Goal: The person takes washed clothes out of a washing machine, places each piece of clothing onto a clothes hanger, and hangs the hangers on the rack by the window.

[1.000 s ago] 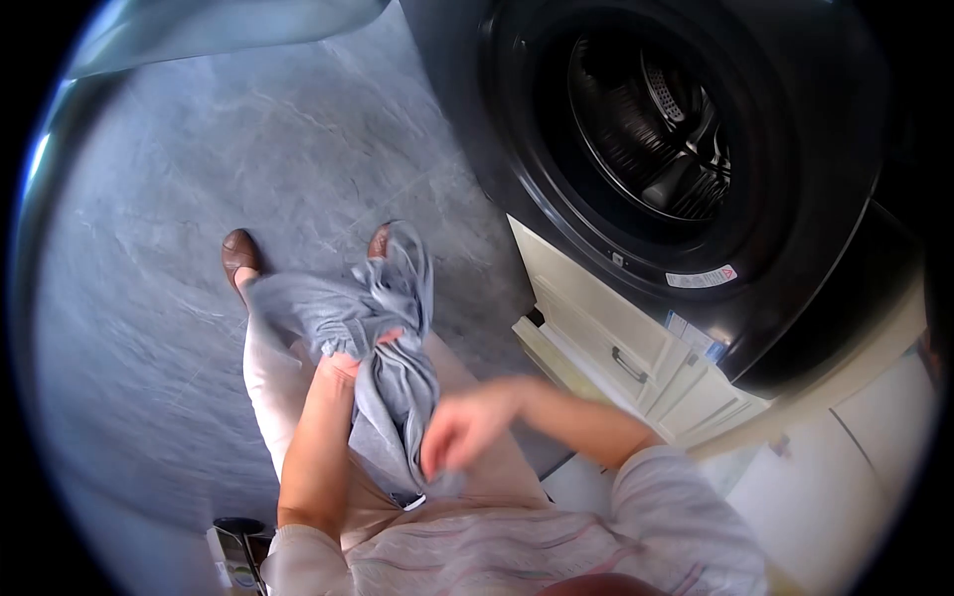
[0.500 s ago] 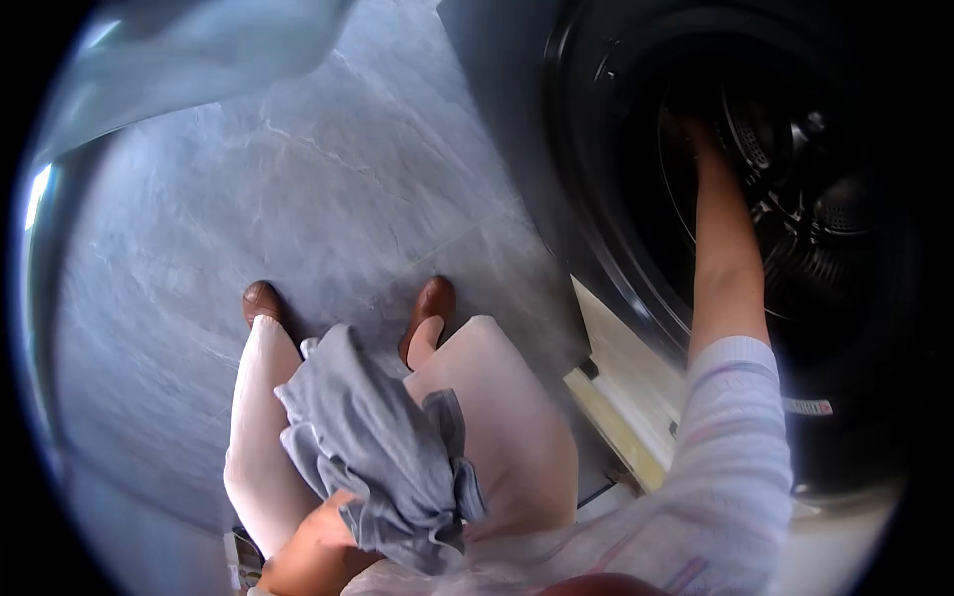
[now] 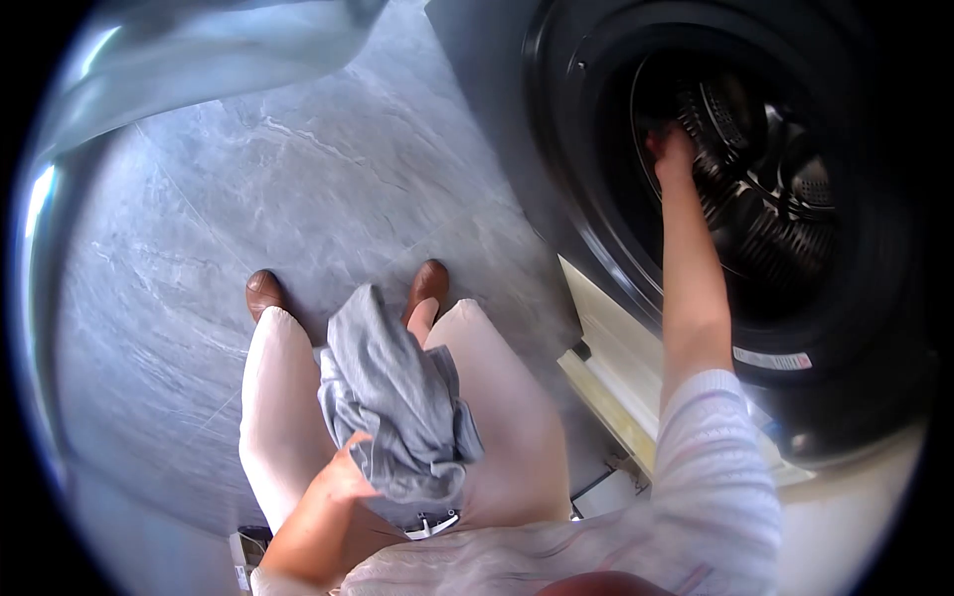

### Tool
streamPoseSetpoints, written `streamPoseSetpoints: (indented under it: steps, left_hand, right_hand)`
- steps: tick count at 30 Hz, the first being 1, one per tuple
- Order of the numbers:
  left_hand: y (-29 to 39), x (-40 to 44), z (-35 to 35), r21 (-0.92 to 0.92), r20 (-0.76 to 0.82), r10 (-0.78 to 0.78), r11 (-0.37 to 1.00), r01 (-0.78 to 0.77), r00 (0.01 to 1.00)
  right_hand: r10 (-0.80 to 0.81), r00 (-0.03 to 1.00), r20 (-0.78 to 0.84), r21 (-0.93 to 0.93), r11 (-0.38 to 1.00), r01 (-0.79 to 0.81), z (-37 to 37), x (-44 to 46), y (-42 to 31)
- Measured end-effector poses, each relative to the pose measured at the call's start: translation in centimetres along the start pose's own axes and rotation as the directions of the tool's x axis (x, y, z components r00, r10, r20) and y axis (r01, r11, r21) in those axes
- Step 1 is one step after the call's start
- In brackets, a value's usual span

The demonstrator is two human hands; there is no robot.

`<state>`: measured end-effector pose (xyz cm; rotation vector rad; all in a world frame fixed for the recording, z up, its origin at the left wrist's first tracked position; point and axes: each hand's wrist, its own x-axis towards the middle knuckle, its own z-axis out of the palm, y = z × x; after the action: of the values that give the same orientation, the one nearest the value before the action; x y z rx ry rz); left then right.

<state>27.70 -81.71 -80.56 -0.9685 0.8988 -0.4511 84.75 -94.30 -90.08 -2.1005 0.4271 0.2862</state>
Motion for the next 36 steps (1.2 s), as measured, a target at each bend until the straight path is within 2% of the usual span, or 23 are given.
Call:
streamPoseSetpoints:
  steps: [1,3,4,5,6,7,8,9,10,11,12,13,16,19,22,23,25,28,30,32,34,35,36]
  left_hand:
    - [0.1,0.6,-0.7,0.325,0.033,0.121,0.937,-0.125,0.992]
    - [-0.1,1.3,-0.2,0.465,0.131,0.211,0.85,-0.248,0.969]
    - [0.1,1.9,-0.6,0.654,0.167,0.277,0.687,-0.317,0.946]
    - [0.1,1.5,0.7,0.808,0.149,0.31,0.509,-0.296,0.939]
    - [0.2,1.0,2.2,0.919,0.14,0.347,0.304,-0.252,0.927]
    - [0.3,0.8,3.0,0.966,0.214,0.408,0.049,-0.255,0.888]
    - [0.5,0.7,3.2,0.952,0.294,0.445,-0.211,-0.22,0.846]
    - [0.9,1.3,2.4,0.95,0.234,0.469,0.076,-0.303,0.851]
    - [1.1,1.8,1.6,0.862,0.178,0.479,0.345,-0.371,0.86]
    - [0.4,1.4,1.3,0.773,0.157,0.524,0.462,-0.434,0.837]
    - [-0.4,0.4,1.7,0.778,0.149,0.53,0.458,-0.429,0.835]
    - [-1.8,-0.8,2.1,0.786,0.144,0.526,0.454,-0.419,0.838]
    - [-3.7,-2.7,3.6,0.849,0.17,0.456,0.382,-0.364,0.874]
    - [-7.1,-5.6,7.1,0.923,0.211,0.441,0.203,-0.326,0.872]
    - [-11.6,-7.9,10.9,0.916,0.382,0.471,-0.082,-0.392,0.795]
    - [-12.4,-8.1,10.6,0.905,0.423,0.453,-0.161,-0.394,0.785]
    - [-13.4,-8.9,11.5,0.871,0.486,0.406,-0.296,-0.392,0.774]
    - [-18.6,-11.0,13.4,0.845,0.532,0.434,-0.329,-0.422,0.727]
    - [-21.0,-11.8,14.6,0.805,0.593,0.415,-0.304,-0.509,0.69]
    - [-23.0,-12.9,15.3,0.76,0.645,0.441,-0.279,-0.587,0.625]
    - [-24.7,-13.0,16.0,0.676,0.723,0.381,-0.224,-0.702,0.576]
    - [-24.9,-12.7,15.8,0.625,0.76,0.364,-0.182,-0.759,0.539]
    - [-25.0,-12.5,15.7,0.571,0.793,0.35,-0.138,-0.809,0.499]
  right_hand:
    - [0.045,0.998,0.032,0.174,0.984,-0.05,-0.6,-1.3,-0.8]
    - [0.014,0.931,0.364,0.465,0.864,-0.195,-2.0,-6.3,-2.5]
    - [-0.066,0.862,0.503,0.49,0.843,-0.222,-2.0,-10.9,-3.4]
    - [-0.051,0.779,0.624,0.525,0.767,-0.37,-2.6,-15.1,-3.8]
    - [0.032,0.719,0.695,0.464,0.743,-0.482,-3.7,-19.6,-4.5]
    - [0.008,0.626,0.78,0.37,0.801,-0.471,-4.8,-23.4,-4.5]
    - [0.075,0.584,0.808,0.29,0.813,-0.505,-6.8,-26.2,-4.2]
    - [0.071,0.489,0.869,0.25,0.791,-0.559,-8.4,-28.9,-4.7]
    - [0.108,0.53,0.841,0.305,0.716,-0.629,-10.5,-30.9,-5.7]
    - [0.077,0.512,0.855,0.315,0.708,-0.632,-12.7,-32.3,-7.3]
    - [0.046,0.494,0.868,0.324,0.701,-0.636,-14.9,-33.8,-8.8]
    - [-0.043,0.421,0.906,0.3,0.767,-0.567,-17.1,-35.3,-11.1]
    - [-0.207,0.423,0.882,0.397,0.81,-0.432,-21.2,-37.3,-14.6]
    - [-0.429,0.52,0.738,0.654,0.645,-0.396,-24.7,-40.6,-19.9]
    - [-0.694,0.51,0.509,0.859,0.45,-0.244,-28.1,-39.9,-22.0]
    - [-0.674,0.605,0.423,0.887,0.445,-0.124,-30.8,-39.9,-23.4]
    - [-0.681,0.675,0.284,0.908,0.417,0.039,-35.1,-39.0,-26.8]
    - [-0.727,0.677,0.115,0.915,0.343,0.213,-39.7,-38.7,-32.9]
    - [-0.79,0.606,0.094,0.92,0.301,0.25,-41.5,-36.0,-37.6]
    - [-0.761,0.636,0.127,0.979,0.2,0.043,-42.7,-31.8,-41.6]
    - [-0.915,0.236,0.327,0.934,0.275,-0.23,-42.9,-24.4,-43.5]
    - [-0.772,0.626,0.111,0.945,0.277,0.174,-41.5,-22.4,-43.9]
    - [-0.655,0.736,0.169,0.798,0.53,0.288,-40.6,-22.6,-43.4]
